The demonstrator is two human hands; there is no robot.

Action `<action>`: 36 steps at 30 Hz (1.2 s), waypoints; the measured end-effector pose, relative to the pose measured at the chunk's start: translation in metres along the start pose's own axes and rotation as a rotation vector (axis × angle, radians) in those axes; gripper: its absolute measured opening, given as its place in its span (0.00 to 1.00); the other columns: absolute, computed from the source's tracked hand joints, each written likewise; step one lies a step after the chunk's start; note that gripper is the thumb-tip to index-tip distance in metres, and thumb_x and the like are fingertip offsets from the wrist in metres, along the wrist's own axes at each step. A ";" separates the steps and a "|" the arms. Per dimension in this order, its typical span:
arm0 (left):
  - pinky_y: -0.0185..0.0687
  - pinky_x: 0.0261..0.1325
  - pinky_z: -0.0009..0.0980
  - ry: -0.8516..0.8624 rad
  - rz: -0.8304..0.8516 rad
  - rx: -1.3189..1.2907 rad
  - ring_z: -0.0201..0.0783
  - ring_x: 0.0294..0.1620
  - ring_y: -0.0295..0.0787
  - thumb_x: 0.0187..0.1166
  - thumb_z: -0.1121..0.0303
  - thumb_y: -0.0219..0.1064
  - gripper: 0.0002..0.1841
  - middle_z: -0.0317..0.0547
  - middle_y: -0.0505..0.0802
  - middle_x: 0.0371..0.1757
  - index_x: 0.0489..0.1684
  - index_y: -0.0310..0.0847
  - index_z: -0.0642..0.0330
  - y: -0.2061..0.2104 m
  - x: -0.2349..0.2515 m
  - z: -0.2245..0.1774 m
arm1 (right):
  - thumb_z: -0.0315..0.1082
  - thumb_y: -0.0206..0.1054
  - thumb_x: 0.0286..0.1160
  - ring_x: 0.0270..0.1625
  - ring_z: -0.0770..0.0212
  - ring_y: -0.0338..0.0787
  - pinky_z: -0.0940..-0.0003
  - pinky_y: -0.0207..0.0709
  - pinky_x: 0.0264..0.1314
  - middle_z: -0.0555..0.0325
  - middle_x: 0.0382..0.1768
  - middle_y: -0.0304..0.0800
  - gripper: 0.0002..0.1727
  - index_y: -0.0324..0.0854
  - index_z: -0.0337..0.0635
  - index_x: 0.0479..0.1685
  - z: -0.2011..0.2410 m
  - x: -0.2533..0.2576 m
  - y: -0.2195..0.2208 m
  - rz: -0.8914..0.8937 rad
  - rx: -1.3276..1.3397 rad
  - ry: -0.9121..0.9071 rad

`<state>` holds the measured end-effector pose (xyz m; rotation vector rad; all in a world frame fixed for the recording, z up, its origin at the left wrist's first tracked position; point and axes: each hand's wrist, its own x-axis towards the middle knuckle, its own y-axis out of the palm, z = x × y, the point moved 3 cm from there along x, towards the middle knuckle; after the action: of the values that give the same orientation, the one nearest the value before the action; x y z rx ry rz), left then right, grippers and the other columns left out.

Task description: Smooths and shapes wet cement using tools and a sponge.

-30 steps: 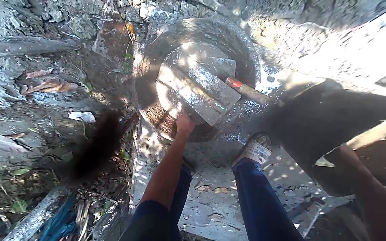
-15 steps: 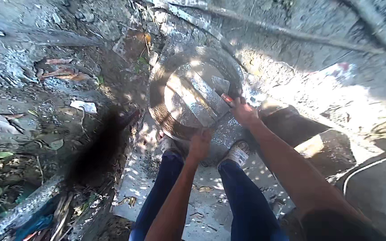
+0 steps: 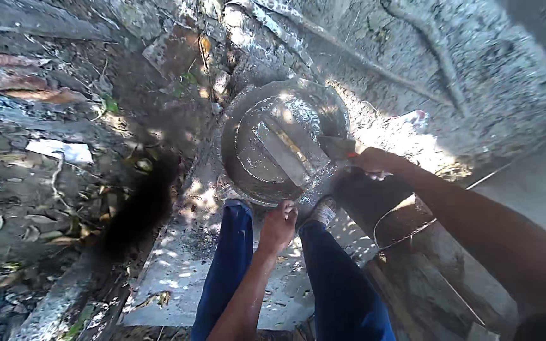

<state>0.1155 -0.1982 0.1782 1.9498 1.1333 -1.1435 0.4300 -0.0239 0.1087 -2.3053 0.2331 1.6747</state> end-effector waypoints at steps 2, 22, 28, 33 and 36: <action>0.85 0.71 0.41 0.047 -0.023 -0.064 0.35 0.63 0.91 0.91 0.56 0.54 0.22 0.41 0.92 0.66 0.76 0.77 0.54 -0.010 -0.001 0.001 | 0.59 0.58 0.87 0.26 0.47 0.84 0.44 0.81 0.34 0.41 0.28 0.85 0.34 0.83 0.29 0.43 0.037 -0.004 -0.028 -0.093 -0.050 0.017; 0.79 0.76 0.41 0.072 -0.032 -0.115 0.34 0.69 0.87 0.91 0.56 0.51 0.22 0.39 0.91 0.69 0.78 0.77 0.51 -0.062 -0.016 0.014 | 0.52 0.66 0.84 0.53 0.29 0.90 0.28 0.80 0.57 0.25 0.50 0.88 0.31 0.82 0.23 0.53 0.115 -0.037 -0.060 -0.236 -0.519 0.088; 0.80 0.75 0.41 0.070 -0.028 -0.122 0.33 0.67 0.88 0.92 0.56 0.51 0.21 0.36 0.92 0.68 0.77 0.78 0.49 -0.063 -0.017 0.012 | 0.50 0.69 0.78 0.59 0.20 0.85 0.15 0.71 0.54 0.21 0.52 0.86 0.27 0.85 0.26 0.45 0.224 -0.073 -0.072 -0.415 -0.636 -0.079; 0.80 0.74 0.40 0.099 -0.017 -0.160 0.34 0.68 0.88 0.91 0.57 0.51 0.22 0.39 0.91 0.68 0.79 0.76 0.52 -0.061 -0.021 0.014 | 0.54 0.67 0.82 0.51 0.25 0.89 0.21 0.78 0.53 0.23 0.48 0.87 0.30 0.84 0.25 0.48 0.153 -0.059 -0.077 -0.344 -0.598 0.038; 0.79 0.75 0.41 0.106 -0.017 -0.176 0.35 0.69 0.87 0.91 0.57 0.51 0.22 0.40 0.91 0.69 0.79 0.76 0.53 -0.072 -0.020 0.013 | 0.52 0.69 0.82 0.47 0.29 0.88 0.26 0.77 0.51 0.26 0.44 0.86 0.30 0.82 0.23 0.48 0.169 -0.073 -0.108 -0.290 -0.634 0.103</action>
<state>0.0414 -0.1833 0.1854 1.8854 1.2637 -0.9253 0.2859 0.1301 0.1433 -2.6834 -0.6774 1.6384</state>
